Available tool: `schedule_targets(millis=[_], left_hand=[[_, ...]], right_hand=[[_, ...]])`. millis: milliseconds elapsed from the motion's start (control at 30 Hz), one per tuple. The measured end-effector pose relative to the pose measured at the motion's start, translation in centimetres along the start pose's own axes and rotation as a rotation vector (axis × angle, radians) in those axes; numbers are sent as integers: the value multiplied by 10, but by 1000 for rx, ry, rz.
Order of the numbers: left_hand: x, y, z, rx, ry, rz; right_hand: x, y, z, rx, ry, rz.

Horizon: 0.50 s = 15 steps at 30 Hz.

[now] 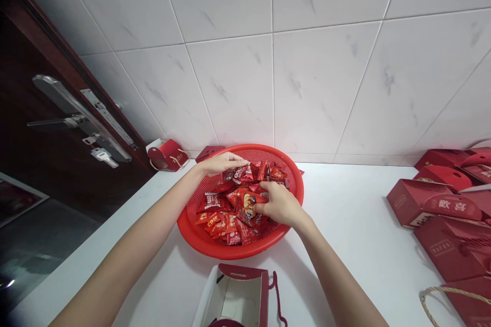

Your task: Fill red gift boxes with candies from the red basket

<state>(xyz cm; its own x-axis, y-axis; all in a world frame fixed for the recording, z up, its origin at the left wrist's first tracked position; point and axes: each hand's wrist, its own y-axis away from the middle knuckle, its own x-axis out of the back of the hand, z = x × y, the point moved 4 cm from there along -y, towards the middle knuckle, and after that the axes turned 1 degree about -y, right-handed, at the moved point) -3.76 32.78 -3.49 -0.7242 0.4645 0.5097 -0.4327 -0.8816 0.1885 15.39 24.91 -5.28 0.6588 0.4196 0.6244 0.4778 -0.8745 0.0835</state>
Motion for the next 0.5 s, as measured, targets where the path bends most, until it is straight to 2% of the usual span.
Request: schedule_targets(millis=[100, 233, 367, 500], left_hand=[[0, -1, -3, -7, 100, -42], [2, -1, -5, 15, 99, -26], [1, -1, -7, 14, -1, -50], [1, -3, -13, 37, -119, -98]], right_hand=[[1, 0, 0, -8, 11, 3], [0, -1, 1, -2, 14, -1], [-2, -1, 1, -6, 81, -21], [-5, -1, -1, 42, 128, -98]])
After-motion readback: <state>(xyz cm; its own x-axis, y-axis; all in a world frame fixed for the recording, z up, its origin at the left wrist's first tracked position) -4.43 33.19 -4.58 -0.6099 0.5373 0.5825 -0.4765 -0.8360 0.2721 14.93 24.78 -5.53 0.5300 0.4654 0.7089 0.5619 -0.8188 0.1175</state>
